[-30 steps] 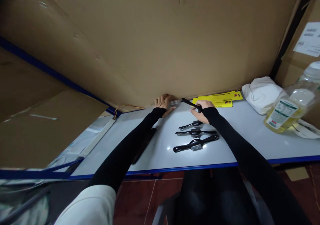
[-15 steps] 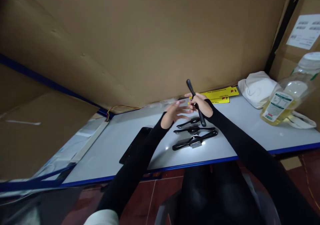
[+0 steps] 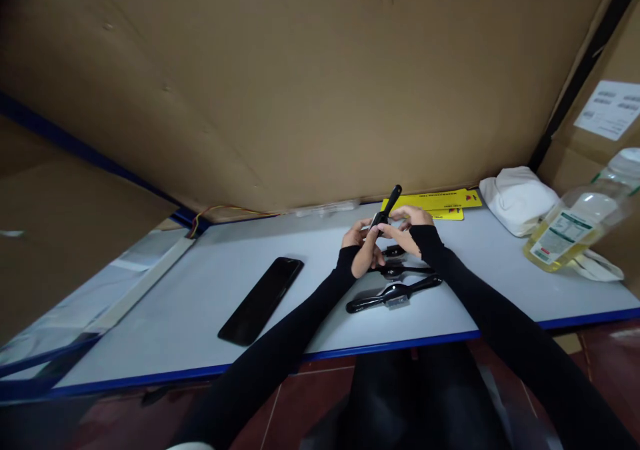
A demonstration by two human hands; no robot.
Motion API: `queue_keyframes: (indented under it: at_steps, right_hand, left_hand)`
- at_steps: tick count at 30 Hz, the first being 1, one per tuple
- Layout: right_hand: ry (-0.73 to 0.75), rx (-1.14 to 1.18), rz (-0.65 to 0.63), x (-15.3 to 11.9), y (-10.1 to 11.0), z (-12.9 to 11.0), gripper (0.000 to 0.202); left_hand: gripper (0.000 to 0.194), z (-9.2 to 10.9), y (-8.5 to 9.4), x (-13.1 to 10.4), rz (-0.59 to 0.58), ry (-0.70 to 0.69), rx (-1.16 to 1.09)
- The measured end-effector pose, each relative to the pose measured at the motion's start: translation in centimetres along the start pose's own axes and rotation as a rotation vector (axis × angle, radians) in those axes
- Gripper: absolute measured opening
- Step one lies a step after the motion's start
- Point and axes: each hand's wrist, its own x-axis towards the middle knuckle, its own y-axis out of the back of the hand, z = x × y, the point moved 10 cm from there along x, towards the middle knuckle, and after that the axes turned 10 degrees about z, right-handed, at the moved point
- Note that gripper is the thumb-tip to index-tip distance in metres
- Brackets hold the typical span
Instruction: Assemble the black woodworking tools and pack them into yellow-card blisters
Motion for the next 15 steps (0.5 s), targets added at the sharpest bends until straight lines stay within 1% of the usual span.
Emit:
queue_keyframes:
  at_steps: [2, 3, 5, 7, 9, 11, 13, 15]
  right_hand:
    - [-0.105, 0.037, 0.079, -0.7, 0.6, 0.1, 0.041]
    - [-0.14, 0.076, 0.091, -1.2, 0.6, -0.1, 0.04]
    - [-0.184, 0.179, 0.069, -2.2, 0.1, -0.9, 0.04]
    - [-0.227, 0.277, 0.036, -2.9, -0.6, -1.4, 0.047]
    - [-0.285, 0.361, 0.021, -3.4, -1.2, -1.4, 0.056]
    - [-0.33, 0.433, 0.015, -3.7, -1.8, -1.1, 0.061]
    - [-0.331, 0.462, 0.011, -3.7, -2.2, -0.9, 0.056]
    - [-0.265, 0.423, 0.009, -3.6, -2.2, -1.0, 0.045]
  left_hand:
    - [0.049, -0.1, 0.8, -0.3, 0.086, -0.081, 0.118]
    - [0.045, 0.2, 1.0, -0.5, 0.123, -0.13, 0.162]
    - [0.036, 1.2, 1.3, -1.1, 0.182, -0.229, 0.228]
    - [0.03, 2.0, 1.7, -1.6, 0.242, -0.293, 0.259]
    - [0.026, 2.3, 2.2, -1.9, 0.287, -0.298, 0.263]
    - [0.026, 2.2, 2.4, -1.9, 0.303, -0.275, 0.262]
    - [0.024, 1.7, 2.3, -1.9, 0.295, -0.249, 0.277]
    - [0.024, 1.3, 2.1, -2.0, 0.291, -0.223, 0.295]
